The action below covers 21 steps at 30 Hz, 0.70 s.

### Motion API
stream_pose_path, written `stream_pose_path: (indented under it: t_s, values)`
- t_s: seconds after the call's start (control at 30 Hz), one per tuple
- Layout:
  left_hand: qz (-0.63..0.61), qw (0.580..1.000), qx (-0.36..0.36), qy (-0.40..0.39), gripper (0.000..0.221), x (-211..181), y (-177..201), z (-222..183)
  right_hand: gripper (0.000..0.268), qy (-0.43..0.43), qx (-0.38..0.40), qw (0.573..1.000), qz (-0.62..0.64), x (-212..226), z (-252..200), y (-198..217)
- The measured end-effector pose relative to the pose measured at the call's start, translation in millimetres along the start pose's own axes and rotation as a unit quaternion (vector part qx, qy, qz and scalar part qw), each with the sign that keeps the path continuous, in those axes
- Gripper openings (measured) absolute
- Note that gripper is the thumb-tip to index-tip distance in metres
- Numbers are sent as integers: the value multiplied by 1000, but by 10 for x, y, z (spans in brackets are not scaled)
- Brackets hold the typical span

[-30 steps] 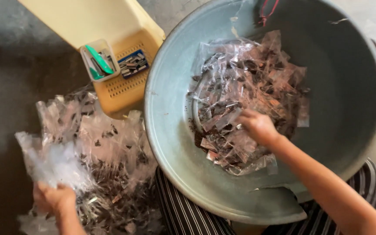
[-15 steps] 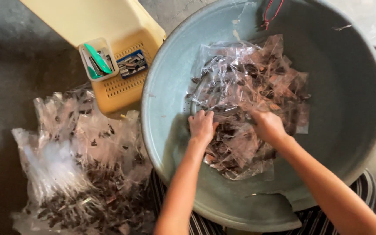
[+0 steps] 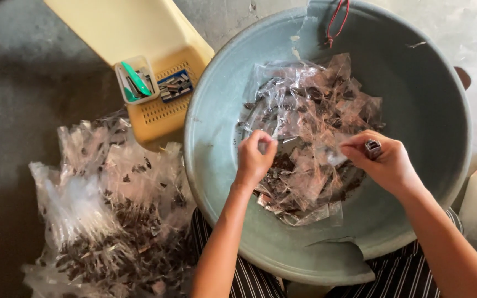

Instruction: The person seals small plastic bags containing dark materials by hand using a lighter.

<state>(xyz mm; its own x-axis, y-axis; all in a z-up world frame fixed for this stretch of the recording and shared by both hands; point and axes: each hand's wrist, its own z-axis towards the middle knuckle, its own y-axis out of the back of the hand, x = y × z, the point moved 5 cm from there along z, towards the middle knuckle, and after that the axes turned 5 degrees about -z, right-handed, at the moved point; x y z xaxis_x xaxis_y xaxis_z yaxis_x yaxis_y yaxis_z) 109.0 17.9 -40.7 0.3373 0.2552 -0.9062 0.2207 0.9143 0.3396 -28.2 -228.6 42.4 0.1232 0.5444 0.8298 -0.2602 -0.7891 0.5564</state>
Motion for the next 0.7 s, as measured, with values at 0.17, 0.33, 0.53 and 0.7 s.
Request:
stream_pose_path:
  t_s: [0.17,0.33,0.53,0.7]
  values:
    - [-115,978,171,45,9,-807,-138,-43,28,-20,66,998,-12,549,47,-82]
    - [-202,948,237,64,19,-1219,212,-7,16,-67,138,988,-11,406,2,-237]
    - [-393,901,16,181,39,-827,486,43,17,-90,138,986,-6,363,-235,-322]
    - [-392,901,2,185,58,-1255,331,-35,14,-83,49,989,116,291,-211,-265]
